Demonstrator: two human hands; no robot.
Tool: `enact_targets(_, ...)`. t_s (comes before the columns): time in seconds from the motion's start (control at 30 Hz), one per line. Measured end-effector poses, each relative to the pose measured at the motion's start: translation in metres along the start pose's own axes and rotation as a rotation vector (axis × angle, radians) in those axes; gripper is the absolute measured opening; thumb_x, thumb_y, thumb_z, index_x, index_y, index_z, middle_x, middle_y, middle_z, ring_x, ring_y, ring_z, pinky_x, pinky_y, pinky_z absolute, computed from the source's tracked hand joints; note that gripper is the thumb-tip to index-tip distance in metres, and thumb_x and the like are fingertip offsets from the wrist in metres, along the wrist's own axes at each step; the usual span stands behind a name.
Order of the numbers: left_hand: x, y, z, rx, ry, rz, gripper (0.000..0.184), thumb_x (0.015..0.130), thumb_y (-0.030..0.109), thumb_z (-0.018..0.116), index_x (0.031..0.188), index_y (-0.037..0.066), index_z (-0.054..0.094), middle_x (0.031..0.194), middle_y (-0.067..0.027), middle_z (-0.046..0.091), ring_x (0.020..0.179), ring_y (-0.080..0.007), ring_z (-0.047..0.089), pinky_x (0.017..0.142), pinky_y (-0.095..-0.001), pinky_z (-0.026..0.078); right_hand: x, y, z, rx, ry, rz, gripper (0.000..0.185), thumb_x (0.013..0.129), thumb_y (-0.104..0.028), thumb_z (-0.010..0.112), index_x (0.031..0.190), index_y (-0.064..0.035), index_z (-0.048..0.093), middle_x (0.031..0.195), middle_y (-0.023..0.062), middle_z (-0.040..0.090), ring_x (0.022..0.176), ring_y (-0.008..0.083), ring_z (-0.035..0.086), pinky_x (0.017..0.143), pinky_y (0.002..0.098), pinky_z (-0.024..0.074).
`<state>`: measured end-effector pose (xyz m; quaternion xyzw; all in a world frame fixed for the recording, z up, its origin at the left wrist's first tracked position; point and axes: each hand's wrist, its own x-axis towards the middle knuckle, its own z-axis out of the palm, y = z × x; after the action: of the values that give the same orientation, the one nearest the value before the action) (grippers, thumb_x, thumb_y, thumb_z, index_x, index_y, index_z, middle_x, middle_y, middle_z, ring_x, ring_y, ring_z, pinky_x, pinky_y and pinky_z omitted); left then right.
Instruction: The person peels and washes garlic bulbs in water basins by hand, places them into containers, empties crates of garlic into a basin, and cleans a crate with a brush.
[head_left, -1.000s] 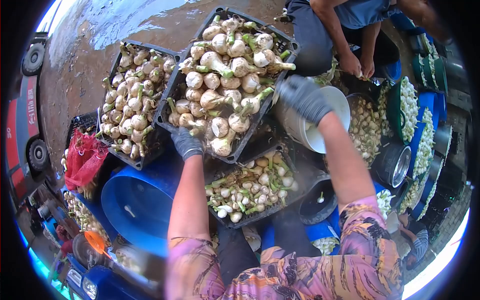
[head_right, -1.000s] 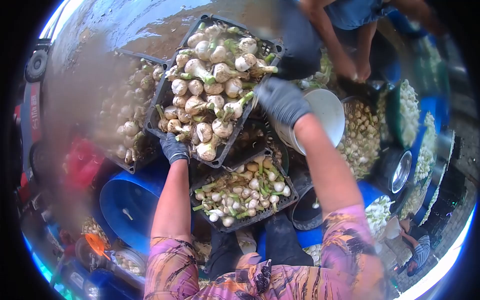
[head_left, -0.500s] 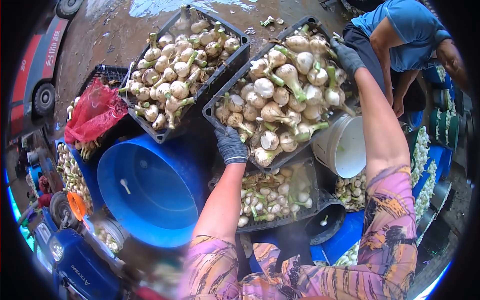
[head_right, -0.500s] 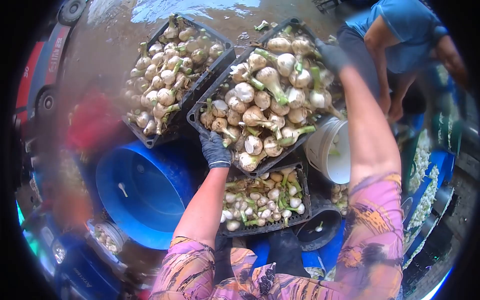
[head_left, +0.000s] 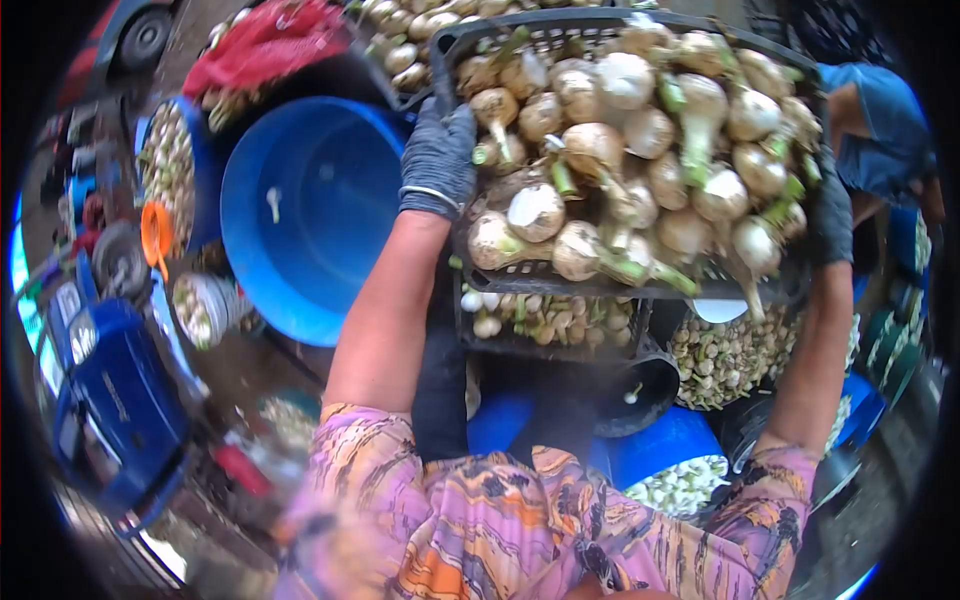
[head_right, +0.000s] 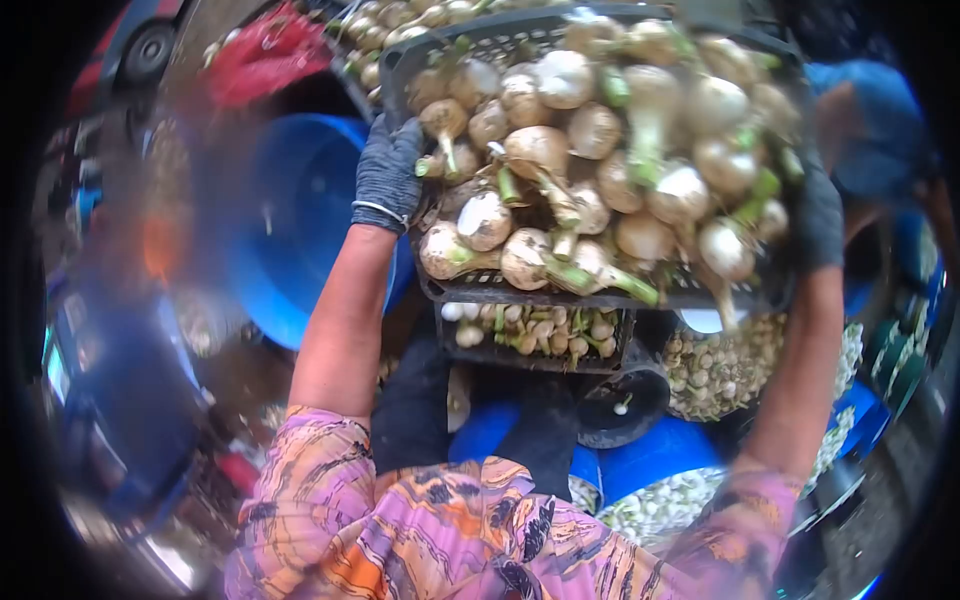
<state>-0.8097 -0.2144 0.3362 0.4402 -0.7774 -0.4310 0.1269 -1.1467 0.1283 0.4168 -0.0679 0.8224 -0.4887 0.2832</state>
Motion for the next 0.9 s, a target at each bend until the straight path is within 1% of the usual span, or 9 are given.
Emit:
enact_targets(0.13,-0.012,0.032,-0.063,0.01,-0.012,-0.215,0.042,0.094,0.038,0.052,0.112,0.0,0.058,0.095,-0.0284,0.064,0.092,-0.0454,0.061,0.078,-0.0485,0.049,-0.02,-0.039,-0.002,-0.387,-0.052,-0.152,0.046,0.097,-0.009,0.052,0.141,0.0012,0.043,0.125,0.0125,0.06,0.108,0.0189,0.059,0.092,0.0281,0.0459)
enact_targets(0.17,0.003,0.027,-0.07,0.021,-0.004,-0.185,0.045,0.094,0.038,0.052,0.116,-0.001,0.057,0.095,-0.0287,0.064,0.092,-0.0454,0.062,0.079,-0.0486,0.049,-0.009,-0.045,-0.001,-0.821,-0.074,-0.374,0.051,0.096,-0.01,0.055,0.142,0.0023,0.039,0.125,0.0142,0.061,0.107,0.0217,0.06,0.091,0.0297,0.0466)
enact_targets(0.2,0.015,0.034,-0.083,0.057,-0.024,-0.222,0.046,0.094,0.037,0.052,0.118,-0.002,0.055,0.095,-0.0287,0.064,0.093,-0.0452,0.062,0.08,-0.0486,0.049,-0.009,-0.075,0.022,-0.838,-0.064,-0.411,0.05,0.095,-0.007,0.056,0.142,0.0019,0.04,0.124,0.0163,0.061,0.106,0.0215,0.06,0.091,0.0303,0.0464)
enact_targets(0.37,-0.176,0.034,-0.155,-0.049,0.063,-0.303,0.052,0.095,0.037,0.049,0.135,0.003,0.045,0.101,-0.0293,0.064,0.096,-0.0455,0.061,0.084,-0.0485,0.049,-0.118,-0.062,0.006,-0.151,-0.24,-0.071,0.049,0.096,-0.018,0.054,0.14,-0.0016,0.042,0.12,0.0166,0.059,0.103,0.0234,0.058,0.089,0.0342,0.0472)
enact_targets(0.47,-0.332,0.013,-0.196,-0.207,0.076,-0.541,0.056,0.097,0.039,0.045,0.146,0.014,0.035,0.111,-0.0282,0.062,0.103,-0.0456,0.059,0.086,-0.0479,0.048,-0.167,-0.037,0.007,-0.281,-0.49,0.014,0.055,0.101,-0.039,0.046,0.144,-0.0051,0.04,0.133,0.0077,0.052,0.118,0.0206,0.052,0.101,0.0355,0.0444)
enact_targets(0.5,-0.35,0.006,-0.213,-0.171,0.201,-0.359,0.056,0.097,0.041,0.044,0.146,0.015,0.035,0.113,-0.0283,0.061,0.105,-0.0447,0.058,0.085,-0.0477,0.048,-0.202,-0.051,0.031,-0.222,-0.519,0.027,0.054,0.101,-0.038,0.047,0.143,-0.0044,0.041,0.131,0.0075,0.053,0.116,0.0201,0.053,0.1,0.0351,0.0451)
enact_targets(0.57,-0.376,-0.026,-0.236,-0.273,0.164,-0.501,0.058,0.098,0.045,0.045,0.144,0.009,0.039,0.114,-0.0291,0.061,0.106,-0.0445,0.058,0.086,-0.0469,0.048,-0.253,-0.09,0.089,-0.113,-0.578,0.064,0.051,0.101,-0.035,0.049,0.14,-0.0031,0.043,0.128,0.0071,0.055,0.112,0.019,0.055,0.098,0.0342,0.0463)
enact_targets(0.63,-0.396,-0.062,-0.264,-0.294,0.157,-0.644,0.065,0.096,0.049,0.046,0.141,0.002,0.04,0.115,-0.0308,0.06,0.108,-0.0443,0.058,0.088,-0.046,0.048,-0.276,-0.087,0.127,0.088,-0.523,0.414,0.053,0.1,-0.04,0.049,0.138,-0.0031,0.045,0.125,0.0064,0.057,0.108,0.0187,0.057,0.095,0.0344,0.0481)
enact_targets(0.9,-0.512,-0.135,-0.388,-0.202,0.335,-0.89,0.089,0.089,0.061,0.054,0.135,-0.013,0.039,0.116,-0.0344,0.059,0.112,-0.0444,0.057,0.092,-0.0439,0.047,-0.392,-0.109,0.25,-0.124,-0.593,0.385,0.06,0.096,-0.054,0.049,0.131,-0.0056,0.052,0.115,0.0059,0.064,0.097,0.0191,0.062,0.086,0.0345,0.0517)
